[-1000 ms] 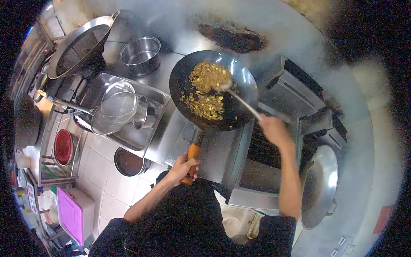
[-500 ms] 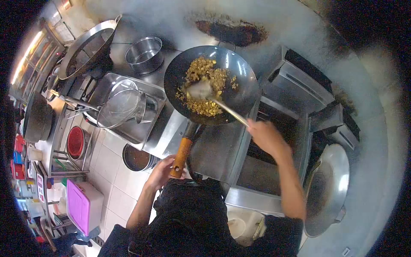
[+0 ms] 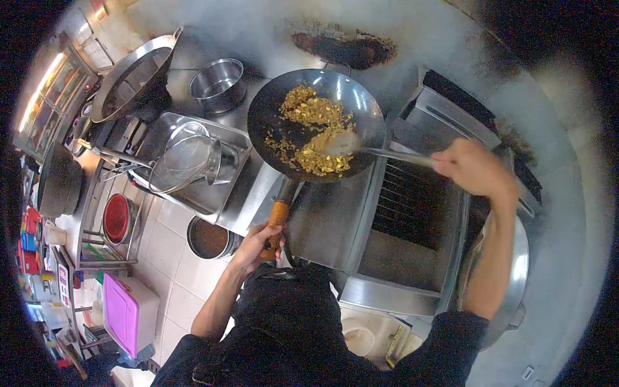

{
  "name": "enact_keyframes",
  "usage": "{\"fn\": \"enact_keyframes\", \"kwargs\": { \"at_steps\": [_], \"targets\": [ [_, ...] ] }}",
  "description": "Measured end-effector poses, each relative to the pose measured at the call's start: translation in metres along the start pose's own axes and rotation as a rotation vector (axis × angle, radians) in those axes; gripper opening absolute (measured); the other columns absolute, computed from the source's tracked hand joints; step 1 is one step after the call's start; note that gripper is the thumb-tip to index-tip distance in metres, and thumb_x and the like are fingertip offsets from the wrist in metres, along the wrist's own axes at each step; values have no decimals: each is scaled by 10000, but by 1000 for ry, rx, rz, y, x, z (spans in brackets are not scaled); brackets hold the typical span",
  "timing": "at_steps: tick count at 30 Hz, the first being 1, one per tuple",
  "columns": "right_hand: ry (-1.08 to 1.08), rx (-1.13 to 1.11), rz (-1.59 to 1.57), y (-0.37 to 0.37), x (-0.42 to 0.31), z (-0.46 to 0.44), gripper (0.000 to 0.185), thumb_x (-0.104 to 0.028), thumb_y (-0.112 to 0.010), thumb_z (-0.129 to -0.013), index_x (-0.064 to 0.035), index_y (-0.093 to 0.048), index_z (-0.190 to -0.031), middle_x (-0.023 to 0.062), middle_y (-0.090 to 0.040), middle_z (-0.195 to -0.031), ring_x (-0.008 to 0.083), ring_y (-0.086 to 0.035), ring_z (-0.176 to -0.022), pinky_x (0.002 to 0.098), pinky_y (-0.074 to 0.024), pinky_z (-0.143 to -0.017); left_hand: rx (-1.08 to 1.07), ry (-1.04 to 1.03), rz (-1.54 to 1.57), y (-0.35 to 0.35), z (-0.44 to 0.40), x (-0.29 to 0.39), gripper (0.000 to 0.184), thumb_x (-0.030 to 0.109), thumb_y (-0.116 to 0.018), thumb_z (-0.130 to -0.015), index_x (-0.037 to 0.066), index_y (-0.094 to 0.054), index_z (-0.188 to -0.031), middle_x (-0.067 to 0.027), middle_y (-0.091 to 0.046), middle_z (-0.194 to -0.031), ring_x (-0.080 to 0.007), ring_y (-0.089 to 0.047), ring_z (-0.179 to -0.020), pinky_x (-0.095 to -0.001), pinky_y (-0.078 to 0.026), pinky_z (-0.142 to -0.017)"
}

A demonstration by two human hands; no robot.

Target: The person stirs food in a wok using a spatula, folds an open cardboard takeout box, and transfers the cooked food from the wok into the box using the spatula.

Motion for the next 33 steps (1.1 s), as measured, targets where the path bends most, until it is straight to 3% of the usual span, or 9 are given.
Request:
{"fn": "enact_keyframes", "kwargs": {
  "at_steps": [4,7,14,19,21,23,25,29,33],
  "targets": [
    [-228,-295,168,5,-19,-21,222,-195,-632,-790,-33,-670,-938,231,-607,-796,336,-625,-726,370,-469,-656,7,15,-10,-4,0,4,277,206,-533,-878,-1,-417,-1022,-67,-521,-707,-146,-528,-511,-297,-483,-470],
    [-63,154,158,-36,-18,-42,232,-264,-619,-769,-53,-682,-840,218,-628,-788,376,-609,-792,445,-486,-735,-29,26,-8,-1,5,2,347,224,-532,-881,-23,-401,-1085,-93,-533,-784,-171,-565,-574,-296,-506,-518],
    [-374,132,330,9,-4,-37,264,-231,-680,-752,3,-658,-870,191,-644,-901,337,-597,-897,405,-466,-775,-54,8,57,35,20,-8,517,250,-523,-884,-70,-333,-1243,-201,-535,-1064,-275,-632,-842,-368,-558,-729],
    [-5,260,271,-18,26,-88,238,-247,-646,-760,-17,-670,-813,185,-640,-752,324,-632,-724,410,-490,-668,-172,49,87,32,17,-9,497,257,-499,-902,-55,-340,-1255,-211,-548,-1063,-287,-632,-854,-373,-557,-726],
    [7,40,158,21,40,-79,237,-239,-644,-765,-6,-665,-803,153,-599,-608,247,-587,-572,372,-460,-576,-189,63,124,34,19,-10,485,257,-487,-910,-48,-344,-1260,-203,-557,-1048,-288,-633,-850,-374,-557,-721],
    [-133,-170,-13,63,43,-61,151,-158,-633,-791,-23,-660,-727,17,-452,-441,79,-422,-381,270,-339,-370,-194,38,128,45,22,-12,454,260,-463,-923,-31,-358,-1256,-173,-578,-991,-277,-640,-818,-368,-556,-704],
    [-550,-301,-17,95,18,-47,157,-159,-635,-799,-30,-654,-712,9,-446,-447,79,-402,-362,264,-293,-324,-172,37,115,59,22,-18,434,256,-458,-924,-30,-379,-1241,-159,-581,-966,-268,-641,-798,-362,-556,-695],
    [-665,-470,-29,98,6,-56,188,-194,-646,-807,-28,-654,-720,19,-462,-457,78,-382,-341,258,-265,-297,-10,92,-43,102,28,-28,377,234,-460,-920,-36,-442,-1183,-134,-585,-906,-241,-640,-743,-345,-555,-677],
    [-522,-580,-199,30,-9,-78,259,-295,-642,-821,-40,-648,-775,42,-495,-485,68,-391,-353,236,-284,-300,196,110,-190,168,23,-68,347,197,-460,-912,-60,-463,-1145,-145,-585,-904,-239,-633,-717,-338,-554,-664]
  ]
}}
Point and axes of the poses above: each hand's wrist, its own z-axis away from the middle knuckle, its own y-axis out of the back of the hand, x = y × z, the point moved 1 cm from there along -z, towards the middle knuckle
